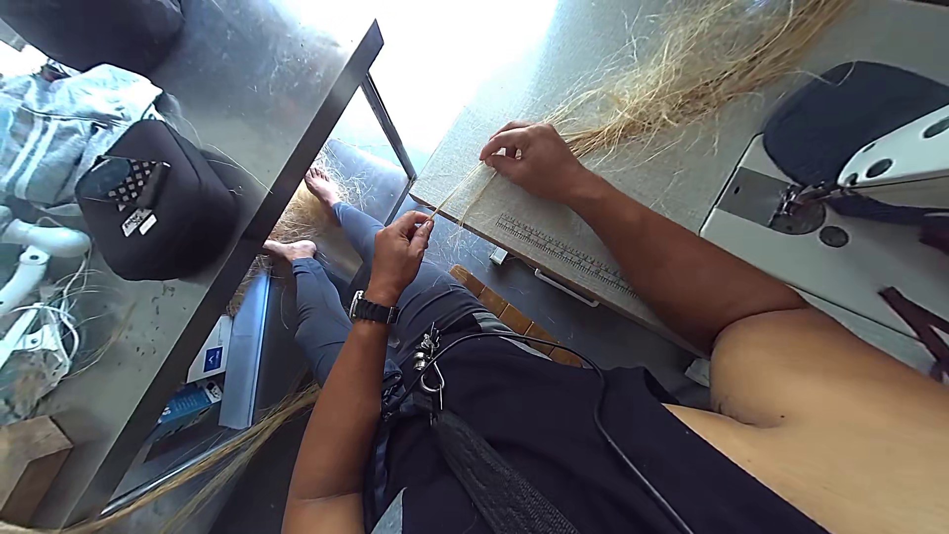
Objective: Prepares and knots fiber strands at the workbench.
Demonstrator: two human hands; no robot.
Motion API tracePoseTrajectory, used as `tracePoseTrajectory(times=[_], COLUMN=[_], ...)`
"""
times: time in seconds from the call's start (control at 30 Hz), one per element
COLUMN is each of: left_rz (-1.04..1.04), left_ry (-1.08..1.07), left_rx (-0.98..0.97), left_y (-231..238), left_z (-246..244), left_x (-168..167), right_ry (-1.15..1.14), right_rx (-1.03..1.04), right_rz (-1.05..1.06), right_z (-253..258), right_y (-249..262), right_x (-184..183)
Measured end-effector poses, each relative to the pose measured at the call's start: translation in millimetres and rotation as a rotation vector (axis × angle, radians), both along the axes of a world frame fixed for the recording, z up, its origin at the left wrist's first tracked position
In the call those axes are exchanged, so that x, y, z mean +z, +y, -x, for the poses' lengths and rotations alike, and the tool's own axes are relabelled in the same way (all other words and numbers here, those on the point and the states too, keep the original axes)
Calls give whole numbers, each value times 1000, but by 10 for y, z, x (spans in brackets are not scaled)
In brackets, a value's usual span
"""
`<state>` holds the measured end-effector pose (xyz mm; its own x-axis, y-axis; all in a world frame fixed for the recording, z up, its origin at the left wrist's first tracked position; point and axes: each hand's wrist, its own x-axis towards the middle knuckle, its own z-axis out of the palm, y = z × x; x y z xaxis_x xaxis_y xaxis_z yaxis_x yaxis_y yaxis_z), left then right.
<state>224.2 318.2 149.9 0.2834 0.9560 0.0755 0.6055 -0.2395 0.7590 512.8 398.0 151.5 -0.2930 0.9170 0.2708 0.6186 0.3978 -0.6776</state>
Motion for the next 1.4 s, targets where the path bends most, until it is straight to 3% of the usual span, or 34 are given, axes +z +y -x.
tracePoseTrajectory(times=[0.27, 0.53, 0.7, 0.87, 1.1, 1.27, 1.4], left_rz=[41, -293, -400, -371, -357, -373, -389], left_ry=[62, 54, 93, 290, 355, 354, 357], left_rx=[111, 317, 160, -91, -101, -153, -147], left_y=[-10, 34, 180, 452, 631, 527, 450], left_z=[25, 56, -63, -369, -836, -683, -490], left_x=[-33, 25, 255, 444, 302, 337, 251], right_ry=[147, 459, 422, 407, 428, 487, 708], right_rx=[-75, -130, -56, 40, 86, -6, -145], right_rz=[66, 304, 337, 383, 353, 256, 206], right_z=[-4, -69, -96, -106, -121, -134, -183], right_y=[3, 40, 34, 17, 44, 40, 105], right_x=[10, 108, 124, 141, 118, 124, 144])
